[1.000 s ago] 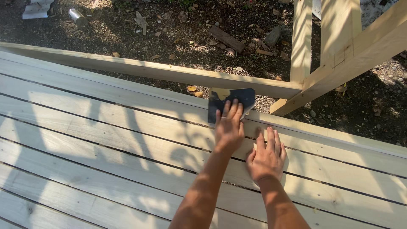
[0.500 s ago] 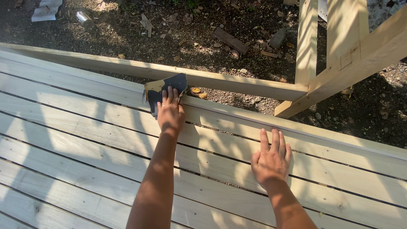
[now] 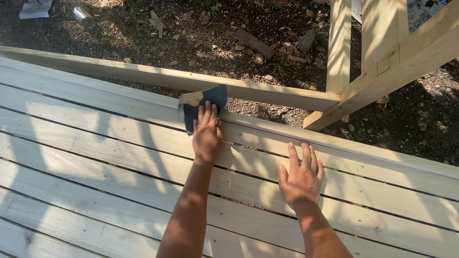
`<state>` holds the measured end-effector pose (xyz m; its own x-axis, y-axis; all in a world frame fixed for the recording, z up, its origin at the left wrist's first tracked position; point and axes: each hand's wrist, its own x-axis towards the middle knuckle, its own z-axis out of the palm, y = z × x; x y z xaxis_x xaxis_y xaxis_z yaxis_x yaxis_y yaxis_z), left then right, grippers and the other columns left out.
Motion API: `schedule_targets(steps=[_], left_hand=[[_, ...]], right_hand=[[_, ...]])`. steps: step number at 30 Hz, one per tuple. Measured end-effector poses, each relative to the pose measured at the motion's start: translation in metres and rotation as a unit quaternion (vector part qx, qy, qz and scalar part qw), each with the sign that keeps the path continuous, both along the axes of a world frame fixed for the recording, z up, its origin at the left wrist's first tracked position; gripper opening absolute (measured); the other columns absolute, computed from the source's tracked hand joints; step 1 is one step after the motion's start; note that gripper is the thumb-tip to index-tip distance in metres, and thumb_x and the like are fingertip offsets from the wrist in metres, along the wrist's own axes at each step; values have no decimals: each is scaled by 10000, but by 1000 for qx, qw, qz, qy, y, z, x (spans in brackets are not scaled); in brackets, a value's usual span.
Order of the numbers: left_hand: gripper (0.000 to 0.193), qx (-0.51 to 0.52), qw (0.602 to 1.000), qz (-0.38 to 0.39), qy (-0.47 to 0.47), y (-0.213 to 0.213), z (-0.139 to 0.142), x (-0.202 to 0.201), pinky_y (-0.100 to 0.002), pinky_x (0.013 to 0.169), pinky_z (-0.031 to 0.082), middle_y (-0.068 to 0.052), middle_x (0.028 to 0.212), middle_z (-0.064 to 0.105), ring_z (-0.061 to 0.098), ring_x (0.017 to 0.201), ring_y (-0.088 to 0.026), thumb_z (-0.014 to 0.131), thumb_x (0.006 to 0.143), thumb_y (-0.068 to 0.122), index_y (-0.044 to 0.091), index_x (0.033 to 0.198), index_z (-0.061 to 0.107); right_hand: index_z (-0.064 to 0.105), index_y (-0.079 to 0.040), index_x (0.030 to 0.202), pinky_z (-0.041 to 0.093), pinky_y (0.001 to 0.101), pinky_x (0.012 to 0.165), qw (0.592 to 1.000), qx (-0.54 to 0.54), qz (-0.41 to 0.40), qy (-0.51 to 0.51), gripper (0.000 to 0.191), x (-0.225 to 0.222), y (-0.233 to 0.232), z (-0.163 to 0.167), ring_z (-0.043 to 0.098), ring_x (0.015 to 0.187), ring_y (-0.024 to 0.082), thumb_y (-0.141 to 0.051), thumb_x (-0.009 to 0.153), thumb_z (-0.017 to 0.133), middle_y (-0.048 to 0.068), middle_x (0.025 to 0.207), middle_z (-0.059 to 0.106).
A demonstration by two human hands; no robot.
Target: The person sands the slatted surface and edges of an unfinished wooden bench outdoors, rubbing a sheet of sandpaper by hand along the slats and frame. They work across different sections of the bench, then stand and fold the sandpaper while standing beside other unfinished furniture pieces.
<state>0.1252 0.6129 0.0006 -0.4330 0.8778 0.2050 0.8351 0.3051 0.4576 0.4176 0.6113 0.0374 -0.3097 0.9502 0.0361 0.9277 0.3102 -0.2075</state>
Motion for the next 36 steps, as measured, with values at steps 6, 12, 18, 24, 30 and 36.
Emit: schedule_targets(steps=[6, 12, 18, 24, 30, 36], left_hand=[[653, -53, 966, 251, -5, -30, -13, -58, -598, 1215, 210, -186, 1674, 263, 244, 1549, -360, 434, 953, 164, 33, 1584, 328], [608, 23, 953, 245, -175, 41, -10, 96, -631, 1201, 186, -243, 1669, 232, 200, 1563, -390, 345, 1097, 306, -39, 1587, 245], [635, 20, 954, 238, -183, 43, 7, 132, -622, 1208, 156, -217, 1689, 199, 183, 1560, -336, 310, 1068, 325, -4, 1604, 223], [613, 28, 920, 332, -207, 53, 18, 23, -616, 1219, 156, -208, 1689, 196, 211, 1562, -327, 270, 1092, 362, 10, 1591, 223], [607, 20, 961, 216, -171, 33, 12, 90, -638, 1186, 191, -260, 1660, 226, 244, 1538, -392, 331, 1079, 312, -17, 1581, 244], [611, 17, 963, 226, -146, 37, 5, 80, -622, 1193, 217, -290, 1655, 215, 247, 1531, -415, 345, 1086, 295, -28, 1594, 239]], right_hand=[[364, -280, 1560, 144, 509, 1223, 1000, -4, -13, -11, 715, -3, 0, 3, 228, 1523, 279, -469, 890, 529, 97, 1608, 303], [372, -290, 1555, 150, 505, 1228, 1000, -8, -20, -14, 714, -5, -1, 5, 234, 1524, 268, -471, 887, 546, 84, 1607, 304], [377, -292, 1555, 157, 507, 1229, 1000, -8, -22, -11, 718, -6, 0, 6, 240, 1521, 264, -472, 882, 549, 79, 1604, 311], [386, -282, 1546, 160, 512, 1221, 1000, -7, -19, -4, 702, -4, 1, 8, 240, 1516, 269, -470, 889, 546, 85, 1600, 312], [392, -282, 1541, 160, 517, 1218, 1000, 2, -21, -8, 712, -6, -1, 9, 242, 1512, 271, -473, 874, 552, 84, 1590, 321], [391, -280, 1553, 168, 517, 1221, 1000, -5, -18, -10, 715, -7, -1, 7, 244, 1519, 269, -463, 883, 557, 85, 1601, 318]])
